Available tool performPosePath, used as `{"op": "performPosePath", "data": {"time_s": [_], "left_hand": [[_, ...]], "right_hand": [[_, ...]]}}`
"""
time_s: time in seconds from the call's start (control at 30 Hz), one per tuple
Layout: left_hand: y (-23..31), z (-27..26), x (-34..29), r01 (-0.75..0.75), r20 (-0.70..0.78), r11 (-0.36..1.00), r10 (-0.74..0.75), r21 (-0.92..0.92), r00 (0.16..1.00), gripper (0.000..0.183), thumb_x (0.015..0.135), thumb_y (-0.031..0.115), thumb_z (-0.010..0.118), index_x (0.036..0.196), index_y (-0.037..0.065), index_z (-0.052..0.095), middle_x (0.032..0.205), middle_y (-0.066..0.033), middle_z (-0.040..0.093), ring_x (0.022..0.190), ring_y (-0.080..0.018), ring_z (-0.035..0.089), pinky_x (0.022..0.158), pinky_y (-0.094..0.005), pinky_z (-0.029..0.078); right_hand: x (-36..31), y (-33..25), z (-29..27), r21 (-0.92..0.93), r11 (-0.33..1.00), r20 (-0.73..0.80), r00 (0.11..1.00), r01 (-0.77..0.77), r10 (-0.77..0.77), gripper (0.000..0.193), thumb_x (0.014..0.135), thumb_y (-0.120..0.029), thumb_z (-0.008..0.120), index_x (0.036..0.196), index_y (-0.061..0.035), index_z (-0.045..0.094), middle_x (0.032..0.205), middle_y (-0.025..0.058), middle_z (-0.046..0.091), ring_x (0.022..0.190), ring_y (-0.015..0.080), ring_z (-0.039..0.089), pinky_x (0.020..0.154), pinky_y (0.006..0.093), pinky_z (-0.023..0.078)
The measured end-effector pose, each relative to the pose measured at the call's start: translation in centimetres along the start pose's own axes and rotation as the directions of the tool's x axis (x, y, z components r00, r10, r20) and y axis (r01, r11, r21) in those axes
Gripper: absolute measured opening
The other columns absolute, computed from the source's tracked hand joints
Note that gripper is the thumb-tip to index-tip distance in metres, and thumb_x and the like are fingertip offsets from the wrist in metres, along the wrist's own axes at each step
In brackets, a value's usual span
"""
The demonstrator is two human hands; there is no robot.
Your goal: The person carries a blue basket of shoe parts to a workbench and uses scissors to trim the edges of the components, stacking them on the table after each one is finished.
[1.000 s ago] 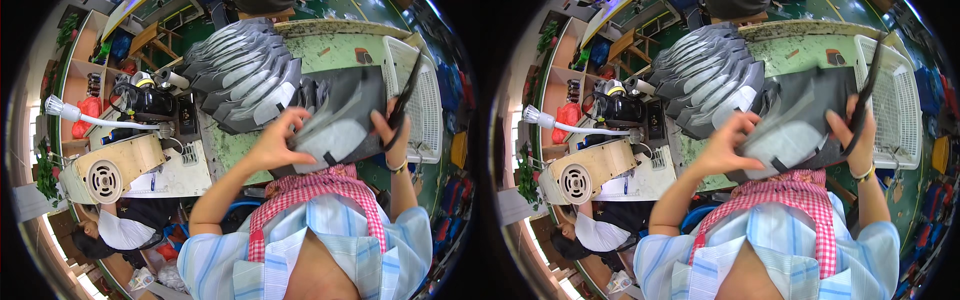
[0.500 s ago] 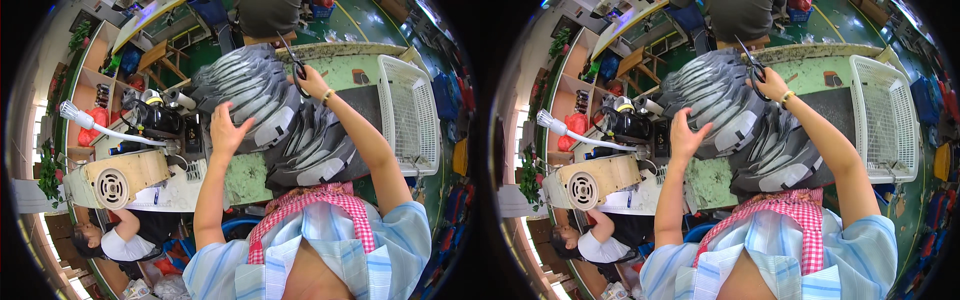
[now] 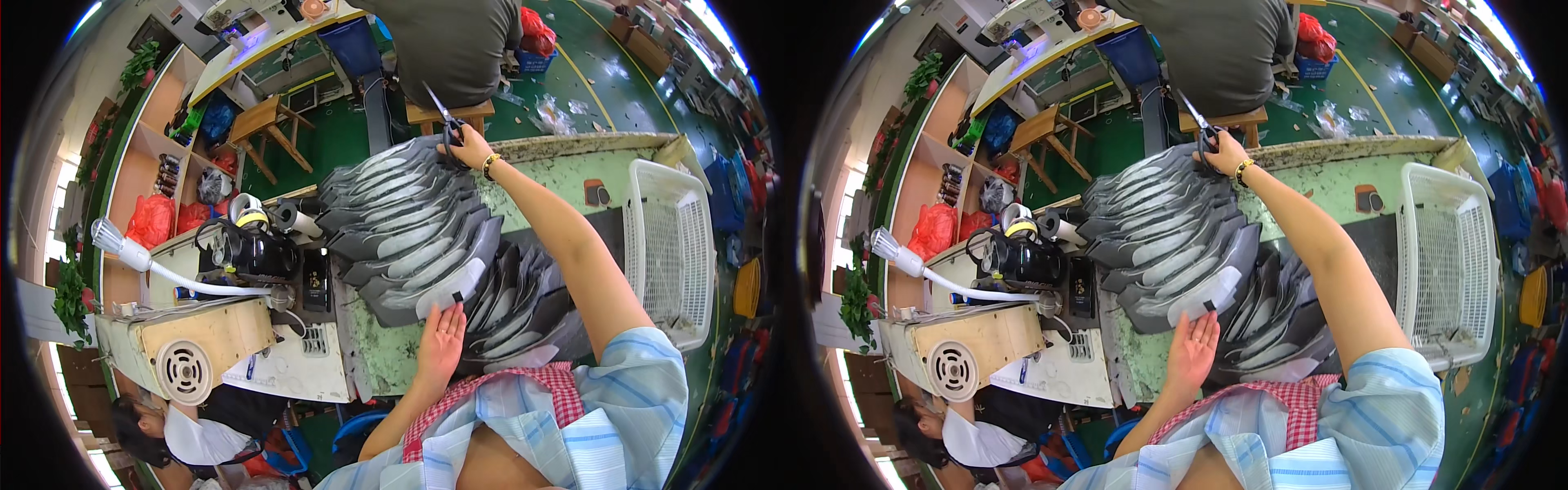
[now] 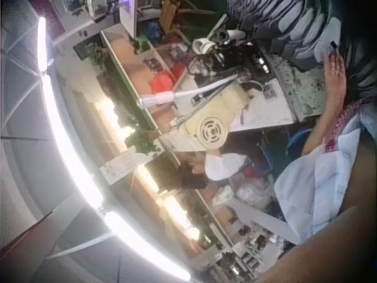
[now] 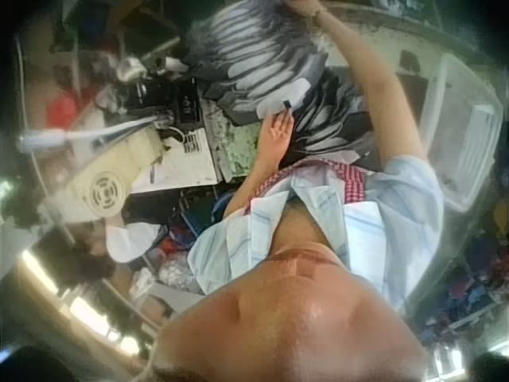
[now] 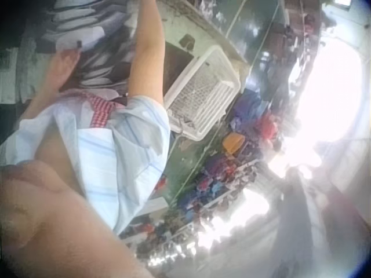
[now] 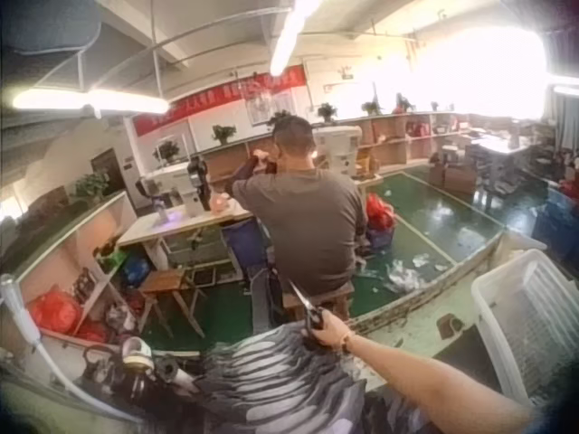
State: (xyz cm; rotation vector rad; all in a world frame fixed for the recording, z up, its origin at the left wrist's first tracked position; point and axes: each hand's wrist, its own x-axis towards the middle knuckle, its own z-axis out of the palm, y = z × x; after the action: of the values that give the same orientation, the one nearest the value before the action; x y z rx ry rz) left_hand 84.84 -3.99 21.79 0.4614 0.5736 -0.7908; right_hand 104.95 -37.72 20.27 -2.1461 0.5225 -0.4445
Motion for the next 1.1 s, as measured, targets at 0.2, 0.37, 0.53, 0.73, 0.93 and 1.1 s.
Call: {"op": "performPosePath", "data": {"time_s": [0.2, 0.37, 0.53, 0.73, 0.93, 1.1], "left_hand": [[0.3, 2.1, -0.9, -0.213, 0.083, 0.956, 0.200, 0.203, 0.976, 0.028, 0.094, 0.020, 0.056, 0.116, 0.003, 0.052, 0.119, -0.0085, 0.056, 0.113, -0.0180, 0.052, 0.100, -0.0352, 0.040], [-0.1, 2.0, -0.6, -0.282, 0.044, 0.934, 0.279, 0.219, 0.959, 0.030, 0.093, 0.021, 0.058, 0.118, 0.007, 0.050, 0.122, -0.0048, 0.055, 0.116, -0.0176, 0.049, 0.102, -0.0377, 0.037], [0.4, 1.1, 0.1, -0.207, 0.026, 0.977, 0.208, -0.053, 0.978, 0.037, 0.091, 0.022, 0.061, 0.122, 0.006, 0.047, 0.125, -0.0057, 0.052, 0.120, -0.0211, 0.046, 0.105, -0.0419, 0.035], [1.2, 0.4, 0.5, -0.129, 0.042, 0.974, 0.139, -0.188, 0.989, 0.043, 0.087, 0.015, 0.065, 0.123, 0.003, 0.045, 0.129, -0.0100, 0.049, 0.124, -0.0266, 0.042, 0.111, -0.0480, 0.028], [1.9, -0.3, 0.3, -0.067, 0.161, 0.983, 0.096, -0.174, 0.982, 0.046, 0.086, 0.015, 0.066, 0.125, 0.003, 0.044, 0.134, -0.0110, 0.046, 0.127, -0.0267, 0.039, 0.112, -0.0513, 0.025], [1.0, -0.2, 0.2, -0.120, 0.063, 0.974, 0.134, -0.191, 0.989, 0.040, 0.085, 0.011, 0.066, 0.122, 0.006, 0.051, 0.128, -0.0080, 0.053, 0.124, -0.0235, 0.044, 0.110, -0.0465, 0.030]], "right_hand": [[3.5, -1.7, -0.1, -0.103, 0.987, 0.308, 0.947, 0.126, -0.089, 0.064, 0.066, -0.055, 0.077, 0.091, -0.0024, 0.050, 0.089, 0.0153, 0.057, 0.085, 0.0268, 0.056, 0.077, 0.0350, 0.045], [5.3, -5.7, 0.8, -0.030, 0.947, 0.479, 0.836, 0.319, -0.267, 0.066, 0.066, -0.057, 0.076, 0.095, -0.0027, 0.053, 0.089, 0.0131, 0.058, 0.083, 0.0261, 0.057, 0.075, 0.0342, 0.045], [4.5, -9.5, 1.7, 0.021, 0.849, 0.561, 0.697, 0.527, -0.446, 0.055, 0.062, -0.040, 0.083, 0.083, -0.0046, 0.047, 0.075, 0.0089, 0.050, 0.071, 0.0231, 0.050, 0.065, 0.0351, 0.041], [1.8, -15.0, 0.3, -0.234, 0.727, 0.556, 0.702, 0.646, -0.445, 0.059, 0.058, -0.044, 0.084, 0.085, -0.0050, 0.049, 0.079, 0.0153, 0.058, 0.080, 0.0337, 0.058, 0.068, 0.0388, 0.044], [4.1, -17.1, -0.1, -0.407, 0.709, 0.745, 0.658, 0.576, -0.107, 0.077, 0.046, -0.061, 0.084, 0.084, -0.0021, 0.052, 0.085, 0.0163, 0.059, 0.083, 0.0315, 0.060, 0.073, 0.0380, 0.046], [3.7, -17.6, -0.1, -0.375, 0.740, 0.773, 0.629, 0.559, -0.084, 0.072, 0.048, -0.053, 0.085, 0.087, 0.0002, 0.058, 0.077, 0.0127, 0.059, 0.073, 0.0253, 0.058, 0.067, 0.0347, 0.046]]}}
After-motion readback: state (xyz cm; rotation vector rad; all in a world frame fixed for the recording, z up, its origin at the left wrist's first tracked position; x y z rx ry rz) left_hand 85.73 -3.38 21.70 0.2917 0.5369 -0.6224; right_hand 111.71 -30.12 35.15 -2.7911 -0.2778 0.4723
